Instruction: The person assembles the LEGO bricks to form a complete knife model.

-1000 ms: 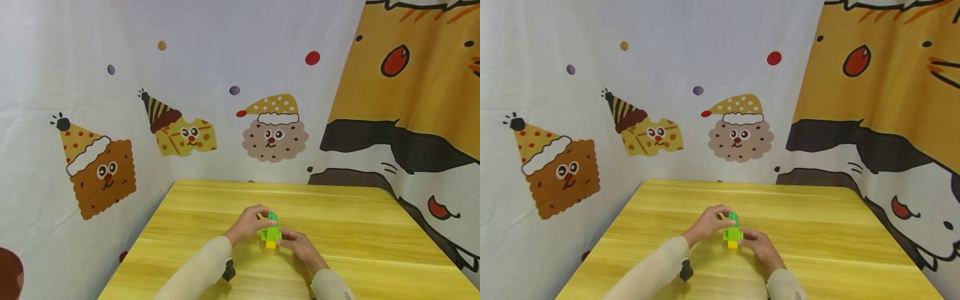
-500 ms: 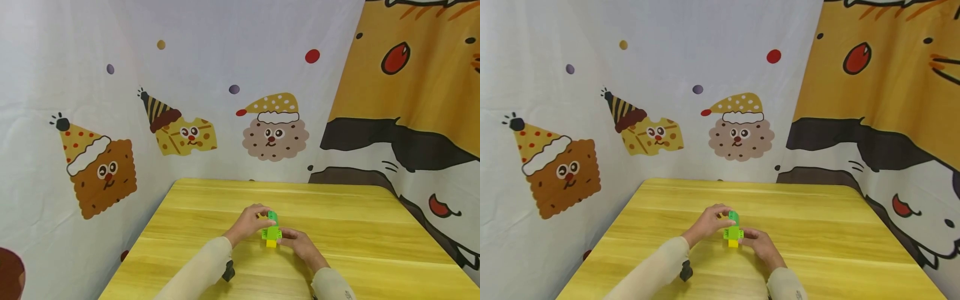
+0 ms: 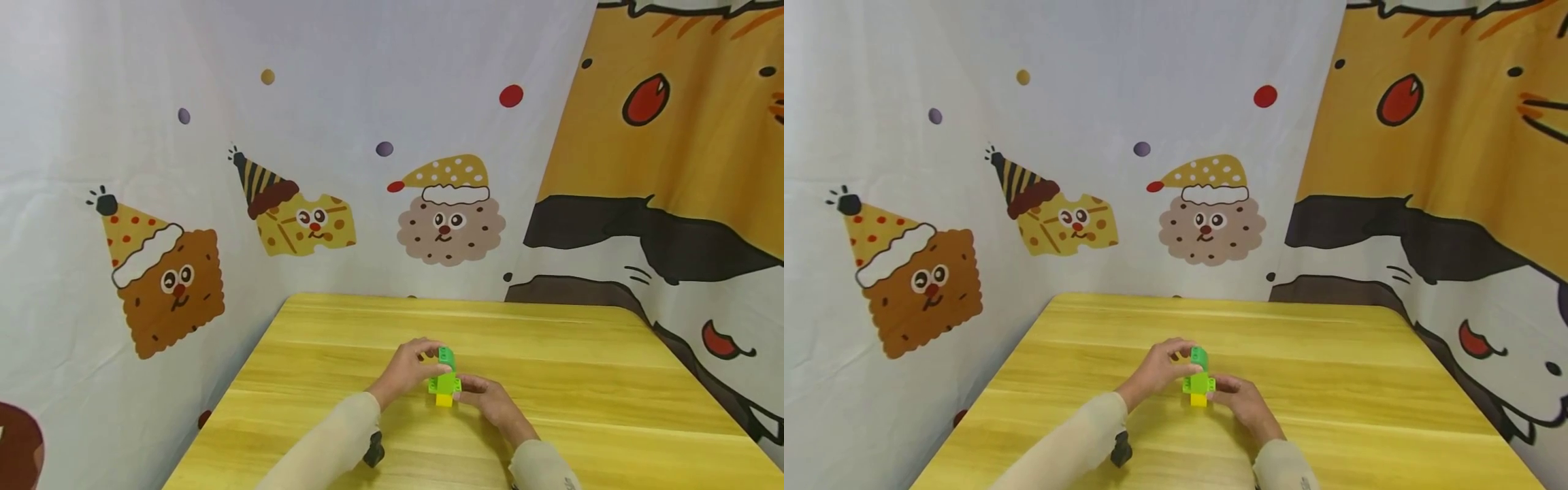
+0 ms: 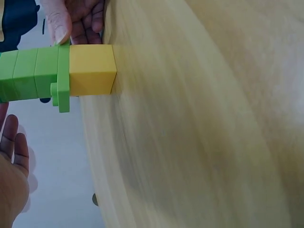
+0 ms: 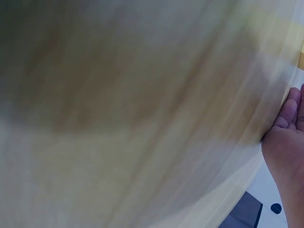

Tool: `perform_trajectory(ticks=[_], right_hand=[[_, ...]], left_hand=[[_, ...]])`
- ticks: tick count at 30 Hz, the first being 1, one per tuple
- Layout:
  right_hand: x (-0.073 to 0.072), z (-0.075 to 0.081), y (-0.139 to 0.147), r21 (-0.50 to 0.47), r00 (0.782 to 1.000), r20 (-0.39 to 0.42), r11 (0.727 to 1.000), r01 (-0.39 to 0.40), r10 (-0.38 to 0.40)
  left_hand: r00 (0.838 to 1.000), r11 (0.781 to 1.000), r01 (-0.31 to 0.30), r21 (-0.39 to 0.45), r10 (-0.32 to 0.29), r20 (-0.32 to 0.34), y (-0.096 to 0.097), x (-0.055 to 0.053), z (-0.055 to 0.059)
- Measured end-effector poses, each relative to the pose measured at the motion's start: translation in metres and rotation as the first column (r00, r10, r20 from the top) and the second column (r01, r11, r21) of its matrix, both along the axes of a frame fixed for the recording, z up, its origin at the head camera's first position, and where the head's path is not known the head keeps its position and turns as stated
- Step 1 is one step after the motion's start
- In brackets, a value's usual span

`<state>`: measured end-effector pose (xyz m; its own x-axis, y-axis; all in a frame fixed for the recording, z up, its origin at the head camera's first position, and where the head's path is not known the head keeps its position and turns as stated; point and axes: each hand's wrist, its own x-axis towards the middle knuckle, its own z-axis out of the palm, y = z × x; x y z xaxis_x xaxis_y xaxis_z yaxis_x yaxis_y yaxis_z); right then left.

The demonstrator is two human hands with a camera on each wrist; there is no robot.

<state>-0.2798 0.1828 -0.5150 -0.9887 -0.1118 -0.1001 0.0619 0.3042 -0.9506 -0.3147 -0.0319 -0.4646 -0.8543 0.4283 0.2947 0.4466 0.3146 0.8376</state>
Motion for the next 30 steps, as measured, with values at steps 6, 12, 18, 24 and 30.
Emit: perform_trajectory(ticks=[6,12,18,24,30], right_hand=[[0.0014,0.0010,0.0005,0.018,1.000,0.006,1.000,-0.003,0.003],[0.0014,0.0000,0.0013,0.023,1.000,0.009,1.000,-0.001,0.001],[0.0007,-0.0009,0.0009,0.010,1.000,-0.002,1.000,-0.003,0.003],[0.0029,-0.0001,0.0000,-0.001,1.000,0.007,1.000,0.001,-0.001],[0.0031,0.0005,0.0002,-0.021,1.000,0.001,0.999,-0.031,0.032]], left_hand=[[1.000,1.000,-0.008,-0.005,0.008,-0.004,-0.0007,0.0009,-0.0002],[1.000,0.999,-0.013,-0.032,0.012,-0.024,0.0000,0.0021,-0.0001],[1.000,1.000,-0.029,0.002,0.029,0.009,0.0014,0.0019,-0.0028],[1.000,1.000,-0.023,-0.008,0.023,0.021,-0.0003,0.0033,-0.0022],[1.000,1.000,-0.008,-0.007,0.008,0.031,-0.0039,0.0053,-0.0010]])
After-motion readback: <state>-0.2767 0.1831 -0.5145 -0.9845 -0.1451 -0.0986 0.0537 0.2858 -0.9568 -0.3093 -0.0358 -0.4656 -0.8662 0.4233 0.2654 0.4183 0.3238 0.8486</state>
